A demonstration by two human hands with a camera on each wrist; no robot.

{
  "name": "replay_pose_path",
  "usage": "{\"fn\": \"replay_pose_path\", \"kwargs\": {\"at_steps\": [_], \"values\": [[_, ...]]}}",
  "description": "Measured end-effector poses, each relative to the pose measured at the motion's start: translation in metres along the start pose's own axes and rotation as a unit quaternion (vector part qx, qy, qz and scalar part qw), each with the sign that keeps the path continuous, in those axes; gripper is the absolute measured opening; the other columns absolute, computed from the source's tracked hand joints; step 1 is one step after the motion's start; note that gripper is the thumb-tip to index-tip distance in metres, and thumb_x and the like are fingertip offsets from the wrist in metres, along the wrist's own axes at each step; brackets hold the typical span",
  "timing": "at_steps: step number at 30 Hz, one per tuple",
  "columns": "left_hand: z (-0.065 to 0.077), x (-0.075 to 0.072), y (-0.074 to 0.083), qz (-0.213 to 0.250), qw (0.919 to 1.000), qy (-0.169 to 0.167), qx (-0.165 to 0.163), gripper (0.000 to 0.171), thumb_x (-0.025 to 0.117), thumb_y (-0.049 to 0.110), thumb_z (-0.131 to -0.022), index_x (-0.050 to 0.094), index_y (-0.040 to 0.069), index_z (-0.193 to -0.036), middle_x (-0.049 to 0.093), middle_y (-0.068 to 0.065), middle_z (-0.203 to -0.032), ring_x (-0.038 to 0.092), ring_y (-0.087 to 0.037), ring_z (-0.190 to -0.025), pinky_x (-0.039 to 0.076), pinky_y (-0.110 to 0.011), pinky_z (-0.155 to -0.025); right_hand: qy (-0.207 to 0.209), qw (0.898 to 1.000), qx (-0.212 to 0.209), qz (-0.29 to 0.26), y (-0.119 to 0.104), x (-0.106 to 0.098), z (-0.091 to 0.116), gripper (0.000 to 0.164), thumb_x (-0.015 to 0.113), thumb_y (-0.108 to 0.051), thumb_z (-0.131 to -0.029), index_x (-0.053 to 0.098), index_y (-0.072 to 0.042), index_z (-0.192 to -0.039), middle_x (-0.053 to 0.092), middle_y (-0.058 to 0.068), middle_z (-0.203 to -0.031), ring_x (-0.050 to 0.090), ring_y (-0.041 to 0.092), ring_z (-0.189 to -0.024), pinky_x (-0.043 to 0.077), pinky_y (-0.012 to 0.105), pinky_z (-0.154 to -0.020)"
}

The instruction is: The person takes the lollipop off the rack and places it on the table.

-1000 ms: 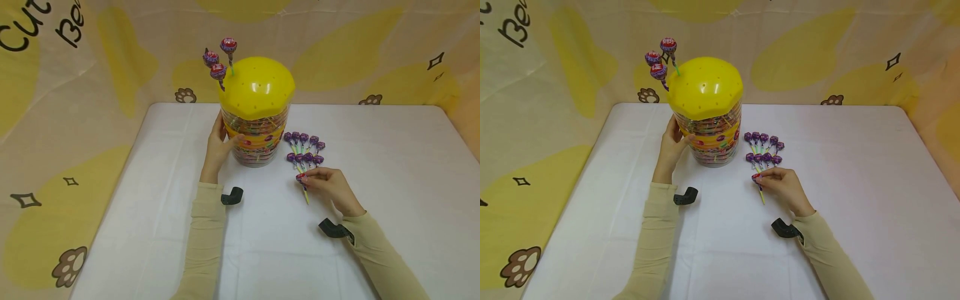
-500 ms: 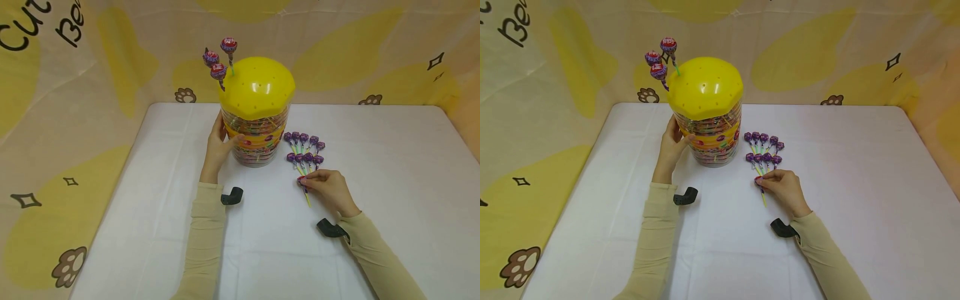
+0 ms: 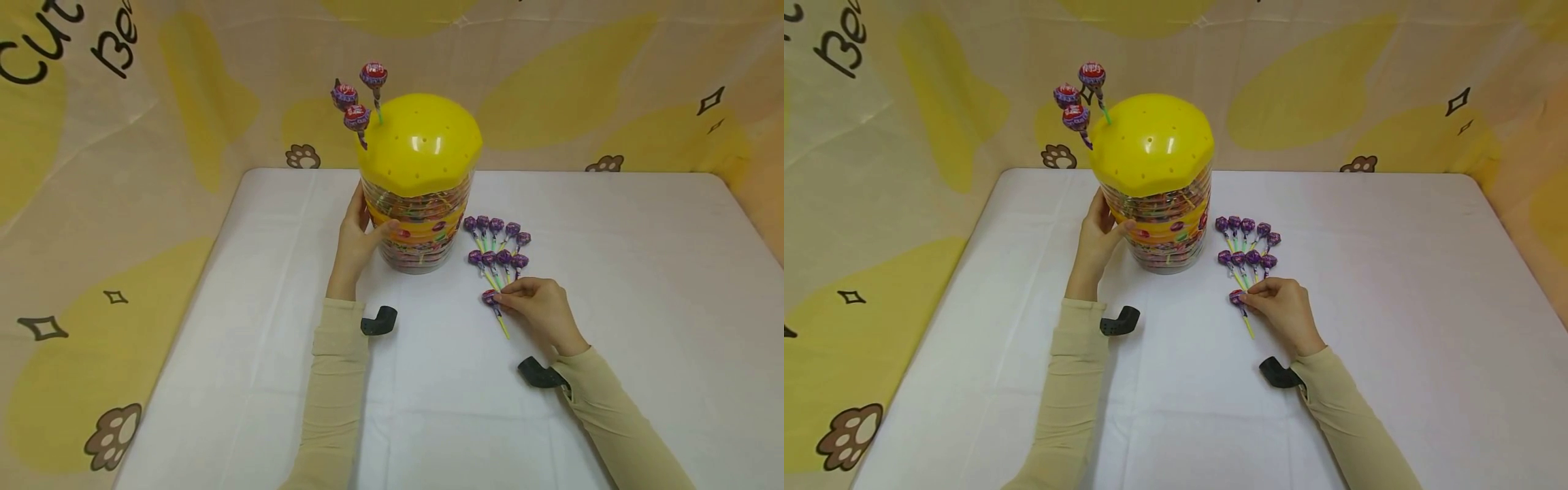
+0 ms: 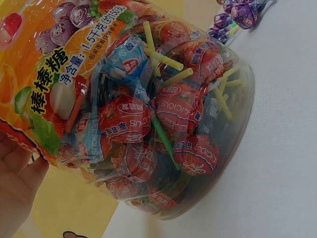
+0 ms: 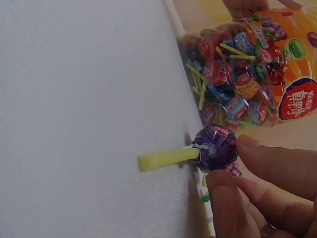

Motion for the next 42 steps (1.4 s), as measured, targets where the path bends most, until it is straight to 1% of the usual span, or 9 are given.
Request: {"fn": "replay_pose_path", "kwargs": {"at_steps": [7,12,16,18,24,27,31,36,42], "values": [[0.001,-0.001,0.000,0.000,1.0000,0.001,-0.001,0.119,0.067,0.070,-0.058,0.017,0.016,-0.152,0.020,-0.002,-0.156,0.022,-0.015,-0.141,0.023,-0.033,-0.114,0.004,1.000,-0.008,0.007,-0.002,-0.005,0.001,0.025,0.074,-0.018,-0.082,0.071,0.004,-0.093,0.071,0.011,-0.080,0.068,0.011,-0.066,0.052,0.016,-0.063],[0.001,0.000,0.000,0.001,1.0000,0.000,-0.003,0.119,0.066,0.069,-0.058,0.017,0.016,-0.152,0.020,-0.003,-0.156,0.022,-0.016,-0.141,0.022,-0.036,-0.114,0.012,1.000,-0.013,-0.014,-0.007,-0.011,0.003,0.027,0.075,-0.020,-0.082,0.070,0.004,-0.095,0.072,0.012,-0.084,0.069,0.013,-0.069,0.050,0.013,-0.069],[0.001,0.000,0.000,0.000,1.0000,0.000,-0.009,0.114,0.066,0.064,-0.061,0.017,0.016,-0.152,0.020,-0.003,-0.156,0.022,-0.016,-0.141,0.022,-0.038,-0.114,0.014,0.999,-0.025,-0.018,-0.013,-0.017,0.003,0.029,0.074,-0.022,-0.083,0.070,0.003,-0.098,0.072,0.009,-0.085,0.067,0.008,-0.072,0.048,0.014,-0.070],[0.001,0.000,0.000,0.000,1.0000,0.001,-0.009,0.113,0.066,0.063,-0.061,0.017,0.017,-0.152,0.020,-0.002,-0.156,0.022,-0.015,-0.141,0.022,-0.037,-0.114,0.010,0.999,-0.032,-0.025,-0.017,-0.019,0.002,0.030,0.073,-0.021,-0.084,0.069,0.004,-0.101,0.072,0.008,-0.085,0.066,0.007,-0.075,0.049,0.016,-0.071],[0.000,-0.001,0.001,0.003,1.0000,0.002,0.002,0.121,0.067,0.070,-0.056,0.017,0.015,-0.152,0.020,-0.003,-0.156,0.020,-0.014,-0.141,0.020,-0.035,-0.115,-0.002,0.996,-0.044,-0.078,-0.032,-0.023,-0.002,0.032,0.070,-0.016,-0.086,0.065,0.009,-0.105,0.071,-0.001,-0.085,0.068,0.014,-0.077,0.054,0.021,-0.073],[0.000,-0.001,0.002,0.003,1.0000,0.002,0.005,0.122,0.067,0.071,-0.056,0.018,0.014,-0.152,0.021,-0.004,-0.156,0.020,-0.015,-0.141,0.020,-0.037,-0.115,0.001,0.994,-0.058,-0.088,-0.045,-0.025,-0.005,0.033,0.070,-0.016,-0.086,0.064,0.010,-0.107,0.070,-0.004,-0.087,0.066,0.011,-0.079,0.055,0.022,-0.073],[0.000,-0.001,0.002,0.004,0.9999,0.001,0.009,0.122,0.067,0.071,-0.056,0.018,0.015,-0.152,0.021,-0.004,-0.156,0.020,-0.015,-0.141,0.020,-0.038,-0.115,0.011,0.991,-0.087,-0.096,-0.069,-0.027,-0.009,0.032,0.071,-0.015,-0.086,0.065,0.008,-0.107,0.070,-0.003,-0.088,0.066,0.010,-0.079,0.055,0.022,-0.073],[0.001,0.000,0.003,0.006,0.9999,0.001,0.010,0.122,0.067,0.071,-0.056,0.018,0.015,-0.152,0.021,-0.004,-0.156,0.021,-0.016,-0.141,0.021,-0.038,-0.115,0.017,0.987,-0.125,-0.104,-0.103,-0.028,-0.017,0.028,0.072,-0.015,-0.085,0.067,0.005,-0.104,0.071,-0.001,-0.090,0.067,0.012,-0.080,0.055,0.020,-0.074],[0.001,0.001,0.003,0.002,1.0000,0.000,0.006,0.122,0.065,0.073,-0.056,0.018,0.016,-0.152,0.022,-0.003,-0.155,0.022,-0.016,-0.141,0.022,-0.036,-0.114,0.024,0.979,-0.164,-0.116,-0.141,-0.028,-0.023,0.025,0.074,-0.015,-0.083,0.069,0.003,-0.101,0.072,0.002,-0.090,0.068,0.016,-0.081,0.055,0.022,-0.073]]}}
Point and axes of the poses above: each hand's wrist, its own z-axis away from the middle knuckle, its own x-axis out of the palm, y = z × x, the point moved 7 cm from there along -z, towards the middle knuckle
